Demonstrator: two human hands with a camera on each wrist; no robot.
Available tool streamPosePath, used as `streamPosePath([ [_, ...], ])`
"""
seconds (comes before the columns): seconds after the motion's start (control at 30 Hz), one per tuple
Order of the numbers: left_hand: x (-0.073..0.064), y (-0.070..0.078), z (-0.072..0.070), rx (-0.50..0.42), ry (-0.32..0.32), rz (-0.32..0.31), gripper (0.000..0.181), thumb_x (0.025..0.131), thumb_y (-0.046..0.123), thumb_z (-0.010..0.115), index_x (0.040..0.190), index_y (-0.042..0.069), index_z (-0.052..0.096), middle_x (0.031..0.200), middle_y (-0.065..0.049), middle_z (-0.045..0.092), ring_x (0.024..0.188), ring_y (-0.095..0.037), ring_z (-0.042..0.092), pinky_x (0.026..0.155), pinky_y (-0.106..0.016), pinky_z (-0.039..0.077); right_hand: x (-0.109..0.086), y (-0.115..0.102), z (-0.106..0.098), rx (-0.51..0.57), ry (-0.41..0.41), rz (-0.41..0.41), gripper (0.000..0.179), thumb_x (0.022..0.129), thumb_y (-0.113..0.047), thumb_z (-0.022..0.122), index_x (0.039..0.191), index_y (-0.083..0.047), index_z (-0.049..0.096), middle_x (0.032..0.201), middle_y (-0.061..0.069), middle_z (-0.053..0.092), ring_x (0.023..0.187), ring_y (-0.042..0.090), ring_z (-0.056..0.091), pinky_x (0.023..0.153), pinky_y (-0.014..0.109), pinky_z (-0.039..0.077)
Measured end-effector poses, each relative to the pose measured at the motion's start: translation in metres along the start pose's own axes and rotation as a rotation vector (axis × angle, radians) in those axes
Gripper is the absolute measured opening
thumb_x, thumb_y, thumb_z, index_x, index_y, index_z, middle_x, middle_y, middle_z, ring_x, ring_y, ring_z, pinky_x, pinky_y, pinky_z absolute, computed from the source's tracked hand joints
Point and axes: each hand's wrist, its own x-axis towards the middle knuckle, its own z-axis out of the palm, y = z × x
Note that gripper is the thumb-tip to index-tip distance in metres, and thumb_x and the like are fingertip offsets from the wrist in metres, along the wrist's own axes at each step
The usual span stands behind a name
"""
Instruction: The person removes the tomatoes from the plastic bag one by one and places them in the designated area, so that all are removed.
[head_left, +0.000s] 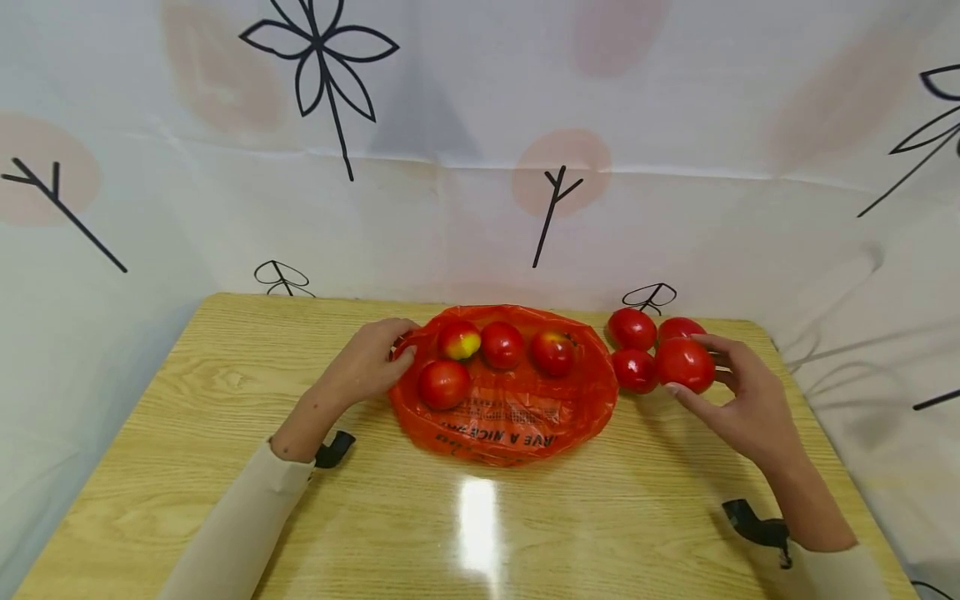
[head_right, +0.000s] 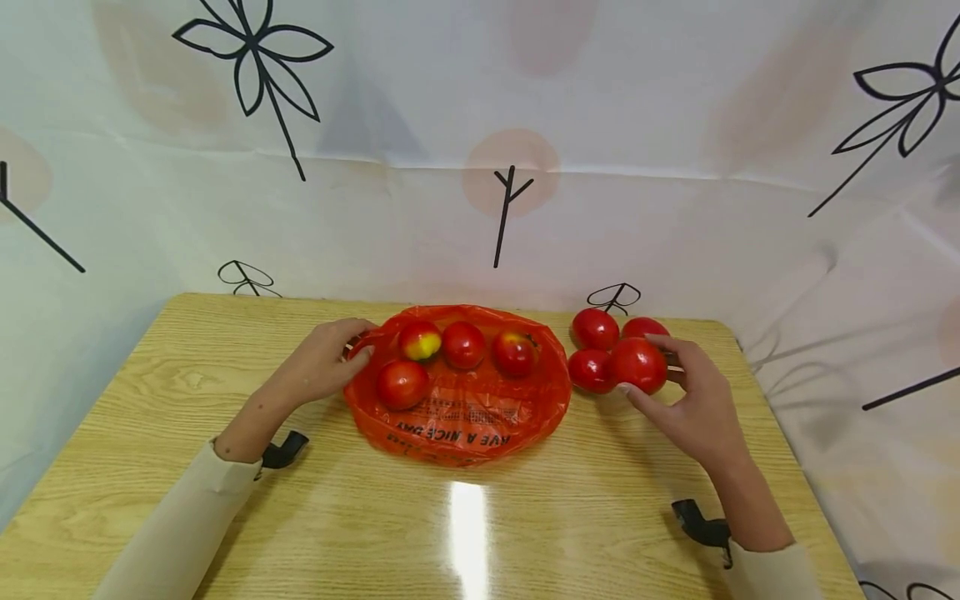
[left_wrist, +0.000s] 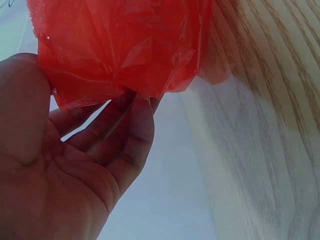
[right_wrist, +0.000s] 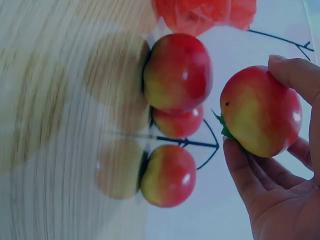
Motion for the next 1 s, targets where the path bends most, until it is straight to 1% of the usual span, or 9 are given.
streamPosePath([
  [0.27, -0.001, -0.001, 0.001, -0.004, 0.002, 0.004, 0.029, 0.102, 0.011, 0.061, 0.129, 0.002, 0.070, 0.121, -0.011, 0.073, 0.102, -0.028, 0.067, 0.091, -0.046, 0.060, -0.002, 0.015, -0.003, -0.009, -0.020, 0.057, 0.077, 0.077, 0.006, 0.089, 0.146, 0.000, 0.055, 0.135, 0.018, 0.059, 0.112, -0.009, 0.053, 0.087, 0.001, 0.044],
  [0.47, 0.000, -0.001, 0.001, 0.002, 0.002, 0.010, 0.029, 0.102, 0.011, 0.061, 0.128, 0.003, 0.070, 0.119, -0.011, 0.074, 0.101, -0.027, 0.066, 0.090, -0.045, 0.060, -0.003, 0.020, -0.004, -0.005, -0.043, 0.100, 0.072, 0.081, 0.000, 0.089, 0.144, 0.000, 0.055, 0.134, 0.016, 0.060, 0.109, -0.008, 0.053, 0.086, 0.001, 0.046],
  [0.53, 0.000, -0.001, 0.001, 0.004, 0.002, 0.012, 0.029, 0.102, 0.011, 0.061, 0.128, 0.003, 0.070, 0.119, -0.011, 0.074, 0.100, -0.027, 0.066, 0.090, -0.045, 0.060, -0.003, 0.022, -0.005, -0.011, -0.051, 0.126, 0.071, 0.082, -0.003, 0.089, 0.144, 0.000, 0.055, 0.133, 0.016, 0.060, 0.109, -0.009, 0.053, 0.086, 0.001, 0.045],
  [0.73, 0.001, 0.000, 0.001, 0.004, 0.001, 0.012, 0.029, 0.102, 0.011, 0.061, 0.128, 0.002, 0.071, 0.119, -0.011, 0.074, 0.100, -0.027, 0.066, 0.090, -0.045, 0.060, -0.005, 0.028, -0.008, -0.041, -0.096, 0.194, 0.070, 0.086, -0.012, 0.088, 0.145, 0.000, 0.052, 0.133, 0.022, 0.061, 0.105, -0.012, 0.051, 0.086, 0.000, 0.044],
  [0.77, 0.001, 0.000, 0.001, 0.004, 0.000, 0.012, 0.029, 0.102, 0.011, 0.061, 0.128, 0.002, 0.070, 0.119, -0.011, 0.074, 0.100, -0.027, 0.066, 0.090, -0.045, 0.060, -0.005, 0.030, -0.008, -0.046, -0.104, 0.200, 0.070, 0.087, -0.014, 0.088, 0.145, 0.001, 0.051, 0.133, 0.023, 0.061, 0.105, -0.011, 0.051, 0.085, 0.000, 0.044],
  [0.8, 0.001, -0.001, 0.001, 0.005, 0.000, 0.012, 0.029, 0.102, 0.011, 0.061, 0.128, 0.002, 0.071, 0.119, -0.011, 0.073, 0.100, -0.027, 0.066, 0.090, -0.045, 0.060, -0.006, 0.031, -0.008, -0.050, -0.111, 0.207, 0.070, 0.088, -0.015, 0.088, 0.145, 0.001, 0.051, 0.133, 0.024, 0.061, 0.105, -0.007, 0.054, 0.085, 0.001, 0.044],
  [0.93, 0.001, -0.001, 0.002, 0.004, -0.001, 0.014, 0.029, 0.102, 0.011, 0.061, 0.128, 0.002, 0.071, 0.119, -0.011, 0.073, 0.100, -0.027, 0.066, 0.089, -0.045, 0.060, -0.007, 0.037, -0.008, -0.067, -0.135, 0.230, 0.071, 0.089, -0.020, 0.087, 0.145, 0.002, 0.050, 0.134, 0.026, 0.060, 0.108, 0.016, 0.062, 0.083, 0.001, 0.044],
  [1.0, 0.001, -0.001, 0.002, 0.002, -0.002, 0.013, 0.029, 0.102, 0.011, 0.061, 0.128, 0.002, 0.070, 0.119, -0.011, 0.073, 0.100, -0.027, 0.066, 0.089, -0.044, 0.060, -0.008, 0.039, -0.007, -0.076, -0.145, 0.247, 0.071, 0.090, -0.023, 0.087, 0.145, 0.001, 0.050, 0.134, 0.025, 0.060, 0.109, 0.021, 0.062, 0.083, 0.000, 0.044],
])
